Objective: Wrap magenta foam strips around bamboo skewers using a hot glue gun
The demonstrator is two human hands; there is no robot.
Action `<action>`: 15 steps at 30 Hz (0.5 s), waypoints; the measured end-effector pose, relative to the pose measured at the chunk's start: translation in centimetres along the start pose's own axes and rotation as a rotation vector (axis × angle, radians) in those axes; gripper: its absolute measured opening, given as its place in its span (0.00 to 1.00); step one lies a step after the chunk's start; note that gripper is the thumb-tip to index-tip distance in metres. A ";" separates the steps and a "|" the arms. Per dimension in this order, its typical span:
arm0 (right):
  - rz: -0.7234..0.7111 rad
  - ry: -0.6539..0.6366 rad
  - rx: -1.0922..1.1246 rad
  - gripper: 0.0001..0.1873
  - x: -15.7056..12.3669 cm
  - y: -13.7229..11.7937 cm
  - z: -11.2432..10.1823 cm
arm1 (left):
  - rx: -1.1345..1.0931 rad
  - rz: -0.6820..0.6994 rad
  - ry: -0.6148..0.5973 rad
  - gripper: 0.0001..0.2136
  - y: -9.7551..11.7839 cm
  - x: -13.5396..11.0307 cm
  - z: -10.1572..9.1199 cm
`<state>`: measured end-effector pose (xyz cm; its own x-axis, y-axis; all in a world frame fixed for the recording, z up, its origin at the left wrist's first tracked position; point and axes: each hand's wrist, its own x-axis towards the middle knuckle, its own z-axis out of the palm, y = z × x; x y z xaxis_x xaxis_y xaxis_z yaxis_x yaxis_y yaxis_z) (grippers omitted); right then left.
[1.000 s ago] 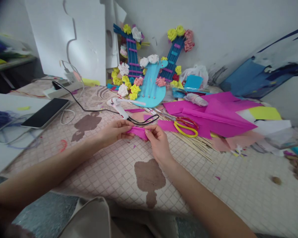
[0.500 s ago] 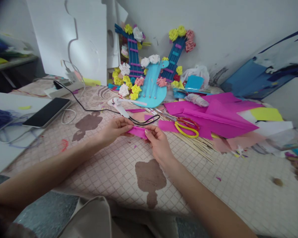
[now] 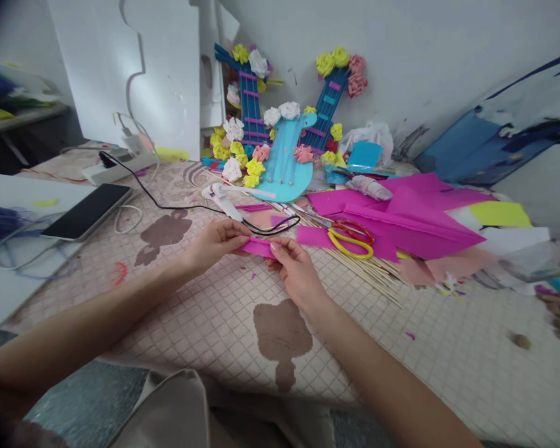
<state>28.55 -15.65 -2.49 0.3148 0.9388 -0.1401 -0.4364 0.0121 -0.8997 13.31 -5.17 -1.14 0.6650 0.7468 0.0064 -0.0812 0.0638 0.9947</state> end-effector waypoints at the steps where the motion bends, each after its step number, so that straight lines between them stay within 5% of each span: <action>1: 0.002 0.005 -0.003 0.13 0.0 0.0 0.0 | 0.000 0.002 -0.001 0.05 0.0 0.0 0.0; 15: -0.089 0.058 -0.140 0.12 0.0 0.0 -0.1 | -0.062 -0.013 -0.038 0.07 -0.2 0.0 0.0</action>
<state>28.63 -15.70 -2.48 0.3973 0.9144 -0.0773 -0.2841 0.0425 -0.9578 13.33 -5.24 -1.33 0.6940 0.7200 -0.0011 -0.1173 0.1145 0.9865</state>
